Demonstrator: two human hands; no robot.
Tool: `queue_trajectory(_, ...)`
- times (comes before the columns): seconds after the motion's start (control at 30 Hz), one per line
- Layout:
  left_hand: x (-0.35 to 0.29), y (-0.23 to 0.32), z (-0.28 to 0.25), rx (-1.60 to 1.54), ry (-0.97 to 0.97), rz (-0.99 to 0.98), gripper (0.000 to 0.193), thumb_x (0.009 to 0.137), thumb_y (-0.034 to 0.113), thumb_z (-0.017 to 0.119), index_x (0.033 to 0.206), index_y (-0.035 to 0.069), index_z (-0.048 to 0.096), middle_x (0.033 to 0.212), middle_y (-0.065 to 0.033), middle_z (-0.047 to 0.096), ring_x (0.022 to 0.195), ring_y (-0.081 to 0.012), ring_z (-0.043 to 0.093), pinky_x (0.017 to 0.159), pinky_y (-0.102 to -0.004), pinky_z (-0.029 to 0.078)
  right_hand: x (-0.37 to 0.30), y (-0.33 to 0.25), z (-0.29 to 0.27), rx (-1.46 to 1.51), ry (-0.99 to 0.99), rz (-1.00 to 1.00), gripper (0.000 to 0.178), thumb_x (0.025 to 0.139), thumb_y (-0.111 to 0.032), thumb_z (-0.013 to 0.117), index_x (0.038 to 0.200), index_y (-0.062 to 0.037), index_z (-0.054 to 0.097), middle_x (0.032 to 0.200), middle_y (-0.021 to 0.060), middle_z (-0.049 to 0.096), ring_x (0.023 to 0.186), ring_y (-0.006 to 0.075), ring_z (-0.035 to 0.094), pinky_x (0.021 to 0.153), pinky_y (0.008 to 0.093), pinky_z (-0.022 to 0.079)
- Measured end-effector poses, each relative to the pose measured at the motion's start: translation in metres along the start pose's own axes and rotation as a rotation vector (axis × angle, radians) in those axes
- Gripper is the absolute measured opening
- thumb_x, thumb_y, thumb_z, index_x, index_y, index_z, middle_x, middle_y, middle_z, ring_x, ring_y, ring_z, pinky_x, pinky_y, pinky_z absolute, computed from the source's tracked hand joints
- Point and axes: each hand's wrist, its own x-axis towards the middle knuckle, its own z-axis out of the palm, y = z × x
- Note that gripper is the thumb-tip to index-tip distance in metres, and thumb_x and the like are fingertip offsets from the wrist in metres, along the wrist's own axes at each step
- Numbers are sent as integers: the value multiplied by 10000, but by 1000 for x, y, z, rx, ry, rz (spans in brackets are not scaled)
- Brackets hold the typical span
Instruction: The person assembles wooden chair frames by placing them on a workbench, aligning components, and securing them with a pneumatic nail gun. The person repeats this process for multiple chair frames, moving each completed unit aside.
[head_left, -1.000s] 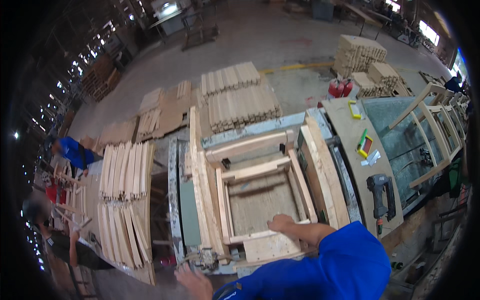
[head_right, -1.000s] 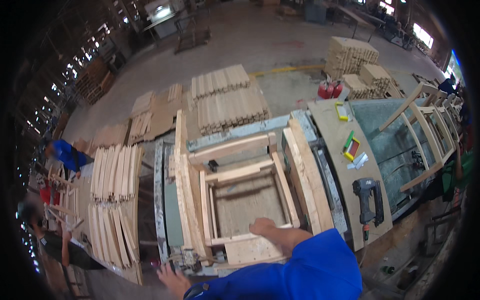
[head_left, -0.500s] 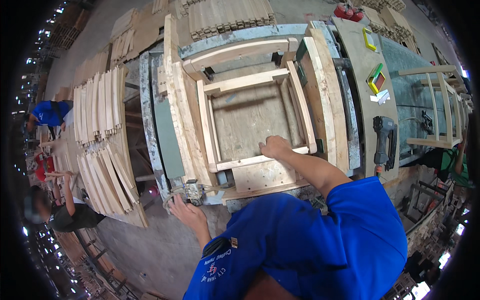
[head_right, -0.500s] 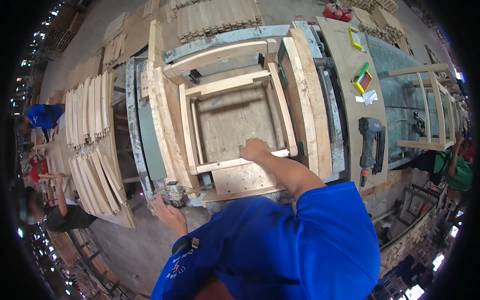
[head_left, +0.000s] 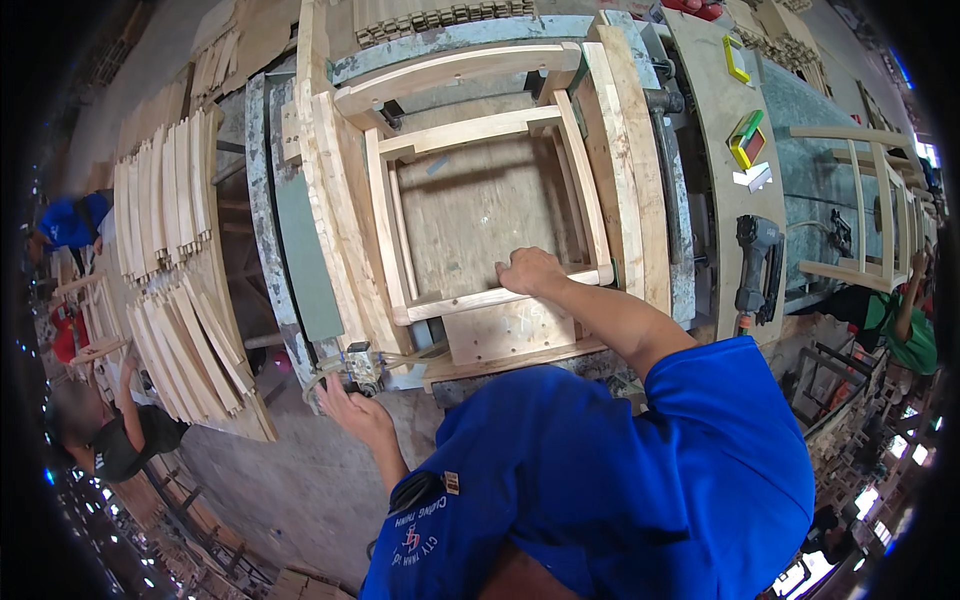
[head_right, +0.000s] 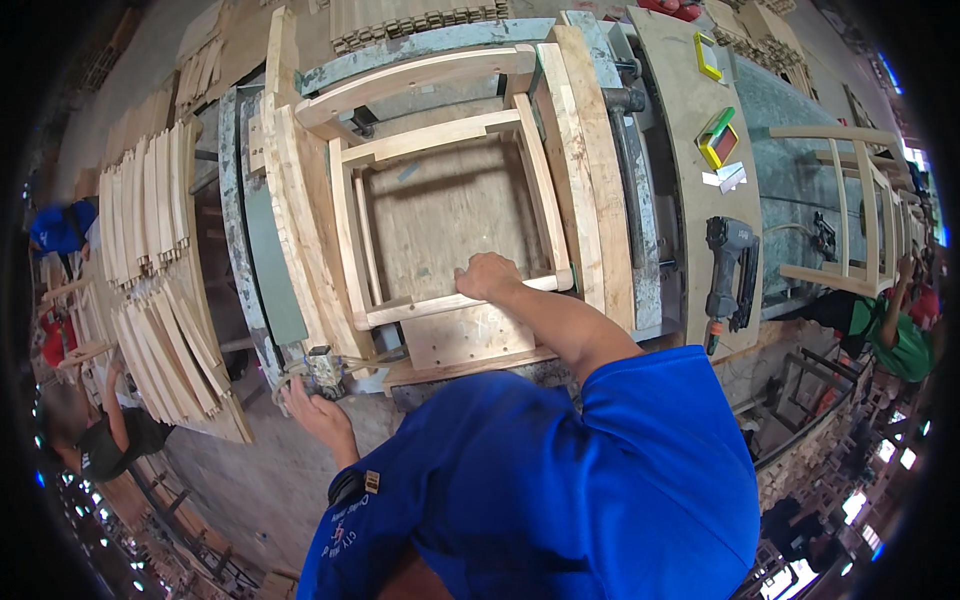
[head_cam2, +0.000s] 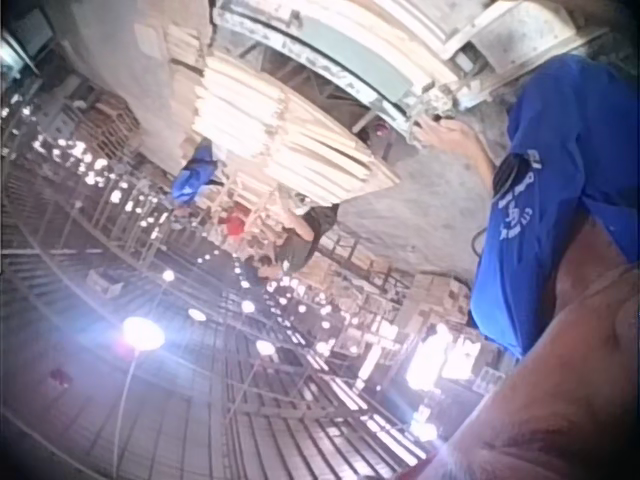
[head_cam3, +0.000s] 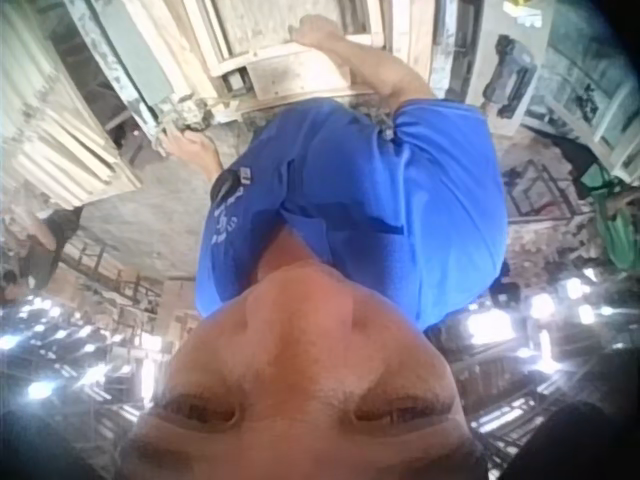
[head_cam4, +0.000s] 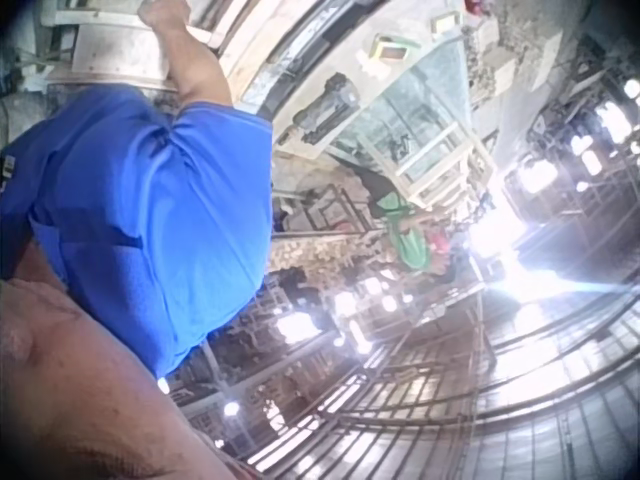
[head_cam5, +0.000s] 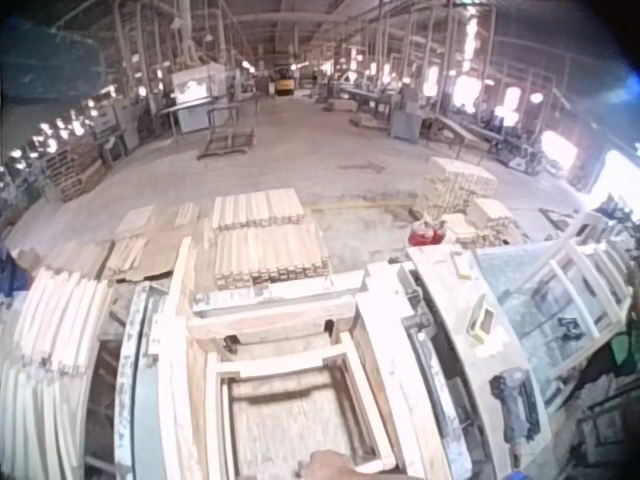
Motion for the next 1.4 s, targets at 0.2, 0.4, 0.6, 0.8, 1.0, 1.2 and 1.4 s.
queue_trajectory(0.2,8,5,0,118,61,55,482,977,125,454,1420,-26,571,1444,-230,585,1463,-487,400,1239,-603,261,-4,-2,-1,1,3,-13,582,1041,-470,494,1336,3,662,1352,224,671,1304,351,624,1109,447,493)
queue_trajectory(0.4,84,132,29,-425,-149,284,334,925,39,590,1245,-14,669,1304,-253,639,1277,-438,563,1155,-536,407,6,26,13,221,255,-280,406,1008,-388,578,1188,-54,723,1211,188,729,1116,375,693,975,450,544)
queue_trajectory(0.6,77,170,122,-186,-712,355,394,1033,337,518,1169,33,730,1058,-234,744,1058,-393,705,957,-505,530,-46,93,-95,546,1162,-368,204,992,-206,655,1079,-30,711,989,170,726,905,278,695,840,391,549)
queue_trajectory(0.8,83,192,120,-158,-765,291,460,1047,428,465,1138,66,734,1080,-223,748,1039,-385,718,923,-513,547,-44,216,-114,338,1115,127,393,943,-364,671,1180,-51,646,1059,218,670,1036,416,659,918,497,512)
queue_trajectory(1.0,81,189,119,-93,-734,216,467,1015,433,498,1135,58,748,1095,-214,758,1028,-390,723,931,-497,551,-24,208,-126,293,1119,69,340,954,-268,637,1159,3,628,1132,263,687,1080,448,655,941,507,511)
queue_trajectory(1.2,82,199,121,-175,-714,260,448,1004,420,506,1048,34,728,1041,-223,750,987,-390,728,893,-508,564,-48,220,-162,670,1177,-108,320,1028,-334,618,1117,-30,662,802,42,630,659,163,596,599,346,506)
queue_trajectory(1.4,80,176,121,-183,-662,197,442,1000,417,512,1035,34,729,1020,-221,751,976,-387,732,878,-504,573,-184,59,-235,1017,1031,-536,357,1078,-460,575,976,-124,640,625,-64,462,463,42,375,391,242,284)
